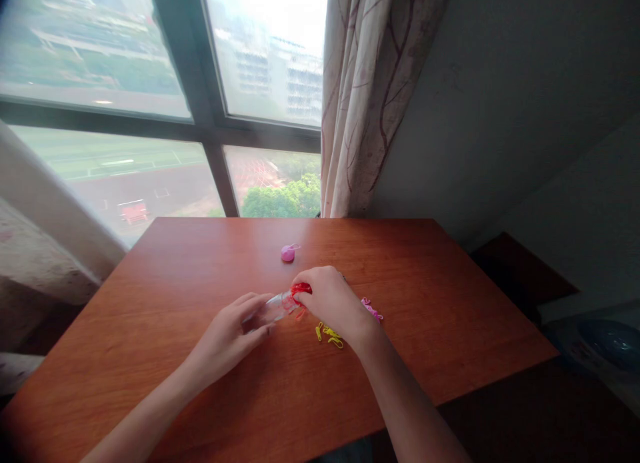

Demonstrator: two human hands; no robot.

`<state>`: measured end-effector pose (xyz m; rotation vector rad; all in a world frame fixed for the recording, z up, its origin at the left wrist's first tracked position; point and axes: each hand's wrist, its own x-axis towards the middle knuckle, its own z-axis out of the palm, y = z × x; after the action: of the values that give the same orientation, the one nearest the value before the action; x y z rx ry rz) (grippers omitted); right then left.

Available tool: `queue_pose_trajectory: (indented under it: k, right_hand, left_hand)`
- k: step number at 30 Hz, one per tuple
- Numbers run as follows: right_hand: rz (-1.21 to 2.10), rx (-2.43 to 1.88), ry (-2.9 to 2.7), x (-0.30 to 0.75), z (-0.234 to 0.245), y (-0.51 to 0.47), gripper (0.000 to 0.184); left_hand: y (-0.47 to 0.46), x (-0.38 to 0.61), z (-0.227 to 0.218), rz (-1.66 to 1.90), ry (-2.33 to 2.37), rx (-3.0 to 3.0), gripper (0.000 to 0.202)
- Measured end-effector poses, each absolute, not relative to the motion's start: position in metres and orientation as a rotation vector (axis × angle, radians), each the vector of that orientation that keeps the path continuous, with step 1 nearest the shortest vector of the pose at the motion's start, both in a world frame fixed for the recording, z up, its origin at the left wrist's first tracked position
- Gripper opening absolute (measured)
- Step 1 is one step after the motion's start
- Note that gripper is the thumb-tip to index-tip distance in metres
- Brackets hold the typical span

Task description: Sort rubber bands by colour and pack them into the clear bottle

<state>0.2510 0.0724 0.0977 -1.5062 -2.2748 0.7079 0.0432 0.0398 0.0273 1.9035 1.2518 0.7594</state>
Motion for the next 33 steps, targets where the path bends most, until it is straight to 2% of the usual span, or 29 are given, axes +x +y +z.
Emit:
queue_pose_trajectory:
  k: [6, 17, 33]
  right_hand:
    - [0.697, -1.556, -2.245, 0.248, 0.097, 0.073, 0.012]
    - [0.872, -1.428, -2.288, 0.252, 0.102, 0.073, 0.025]
    - [0.846, -1.425, -2.17, 0.247, 0.102, 0.081, 0.021]
  left_hand:
    - [0.041, 0.041, 0.027, 0.787, 1.257, 1.904, 0.04]
    - [0.04, 0.04, 0.03, 0.828, 1.23, 1.848, 0.036]
    - [0.043, 0.041, 0.02, 0.899, 1.047, 1.6, 0.034]
